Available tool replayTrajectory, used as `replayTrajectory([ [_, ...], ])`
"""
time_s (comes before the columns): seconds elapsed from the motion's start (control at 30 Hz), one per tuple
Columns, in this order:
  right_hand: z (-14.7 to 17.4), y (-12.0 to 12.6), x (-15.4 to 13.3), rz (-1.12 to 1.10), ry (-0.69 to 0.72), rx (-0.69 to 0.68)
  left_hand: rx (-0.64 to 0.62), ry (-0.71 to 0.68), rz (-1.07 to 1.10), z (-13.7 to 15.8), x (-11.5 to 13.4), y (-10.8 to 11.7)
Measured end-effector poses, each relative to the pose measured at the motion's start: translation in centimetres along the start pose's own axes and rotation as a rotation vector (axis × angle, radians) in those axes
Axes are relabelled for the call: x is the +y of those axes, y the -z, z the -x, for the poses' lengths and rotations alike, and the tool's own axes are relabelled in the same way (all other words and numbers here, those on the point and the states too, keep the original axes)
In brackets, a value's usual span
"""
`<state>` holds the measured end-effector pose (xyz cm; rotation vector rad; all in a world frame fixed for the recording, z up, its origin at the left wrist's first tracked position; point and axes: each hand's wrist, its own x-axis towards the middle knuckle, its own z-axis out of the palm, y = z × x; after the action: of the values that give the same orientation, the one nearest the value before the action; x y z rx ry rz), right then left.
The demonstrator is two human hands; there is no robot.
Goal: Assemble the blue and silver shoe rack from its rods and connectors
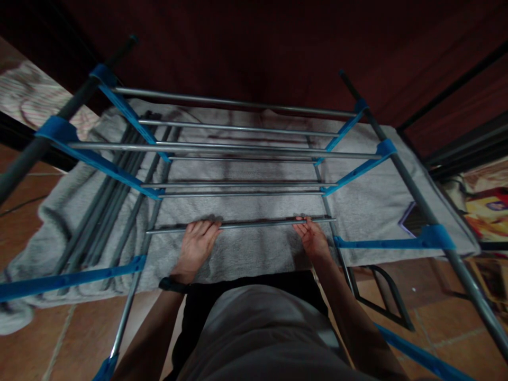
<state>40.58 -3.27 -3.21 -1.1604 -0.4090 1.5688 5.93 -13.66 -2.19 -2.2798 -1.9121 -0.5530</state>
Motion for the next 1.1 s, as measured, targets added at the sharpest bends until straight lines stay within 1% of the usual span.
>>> replayTrajectory([
  [0.43,0.05,0.07,0.02,0.002,0.004,-0.013,-0.007,-0.011,-0.008,-0.02,-0.03,-0.17],
  [0.73,-0.06,0.18,0.04,-0.004,0.006,-0.01,0.0,0.013,0.012,-0.03,0.1,-0.02],
  [1.1,0.07,0.08,0.04,-0.01,0.009,-0.013,0.001,-0.015,-0.02,-0.11,0.1,0.16],
])
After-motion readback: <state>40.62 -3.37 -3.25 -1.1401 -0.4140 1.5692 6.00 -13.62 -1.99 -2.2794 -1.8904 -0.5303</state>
